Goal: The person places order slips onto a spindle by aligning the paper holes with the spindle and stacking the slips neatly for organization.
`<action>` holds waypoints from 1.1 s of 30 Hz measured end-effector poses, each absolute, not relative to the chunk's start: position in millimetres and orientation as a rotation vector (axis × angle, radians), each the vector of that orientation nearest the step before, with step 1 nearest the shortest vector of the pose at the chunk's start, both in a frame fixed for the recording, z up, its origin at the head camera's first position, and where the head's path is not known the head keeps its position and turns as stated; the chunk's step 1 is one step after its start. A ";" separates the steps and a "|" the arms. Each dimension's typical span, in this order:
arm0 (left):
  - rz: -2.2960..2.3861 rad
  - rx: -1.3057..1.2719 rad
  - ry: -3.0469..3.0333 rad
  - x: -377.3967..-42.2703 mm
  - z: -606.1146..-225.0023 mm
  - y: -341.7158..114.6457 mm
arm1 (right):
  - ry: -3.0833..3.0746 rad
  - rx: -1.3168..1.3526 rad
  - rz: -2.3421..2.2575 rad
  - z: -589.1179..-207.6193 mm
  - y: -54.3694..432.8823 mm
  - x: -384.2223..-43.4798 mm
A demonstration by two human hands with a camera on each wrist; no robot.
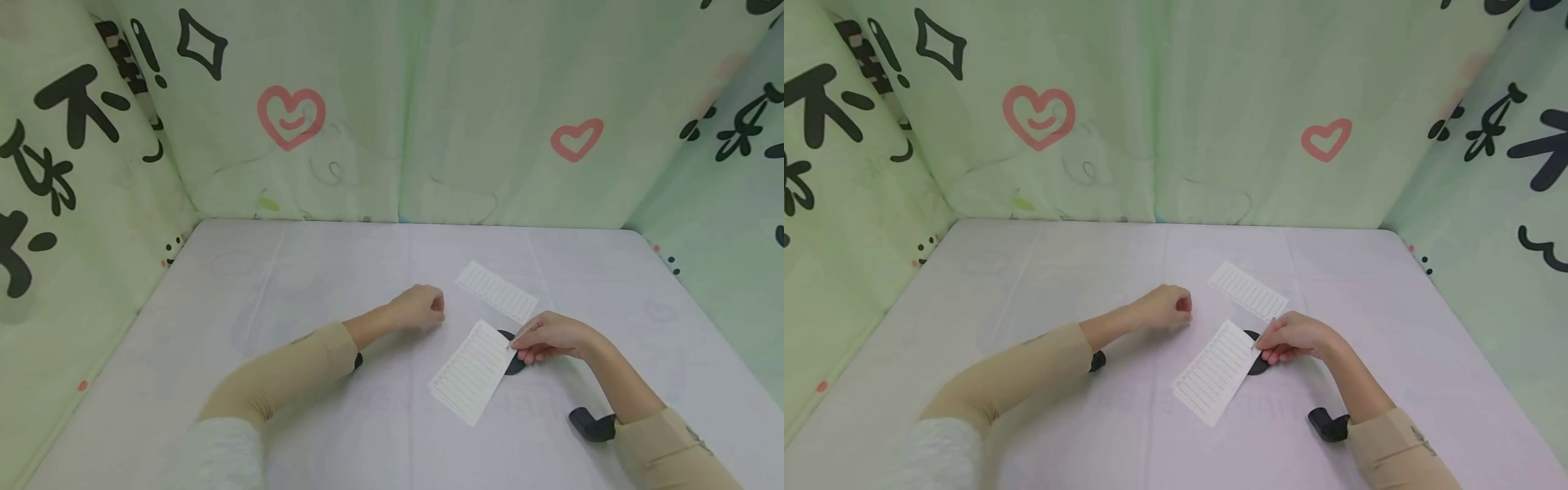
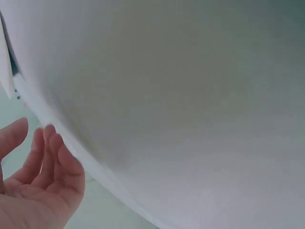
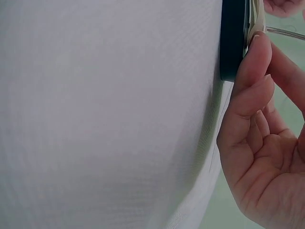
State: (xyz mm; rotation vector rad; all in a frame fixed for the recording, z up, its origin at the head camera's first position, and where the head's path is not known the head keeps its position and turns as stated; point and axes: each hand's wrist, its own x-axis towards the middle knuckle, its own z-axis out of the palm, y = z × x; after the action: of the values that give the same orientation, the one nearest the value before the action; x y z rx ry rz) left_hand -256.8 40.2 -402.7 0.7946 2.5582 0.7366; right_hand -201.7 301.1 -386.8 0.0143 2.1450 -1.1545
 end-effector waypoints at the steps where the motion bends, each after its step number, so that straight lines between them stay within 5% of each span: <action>1: 0.693 0.810 2.606 -260.6 -401.8 42.6 | 2.145 0.015 -1.154 -386.7 300.7 -201.7; 12: 0.109 0.889 2.896 -295.4 -403.6 72.6 | 2.136 0.031 -1.159 -387.5 299.8 -202.0; 33: 0.027 0.632 2.880 -302.7 -403.1 111.6 | 2.094 0.024 -1.189 -387.8 303.2 -203.8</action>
State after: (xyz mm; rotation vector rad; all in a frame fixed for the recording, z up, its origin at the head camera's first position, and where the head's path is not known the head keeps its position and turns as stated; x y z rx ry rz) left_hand -302.7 111.6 -403.1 0.6320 2.8802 0.0274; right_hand -203.8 303.2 -387.8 0.0237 2.0939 -1.1888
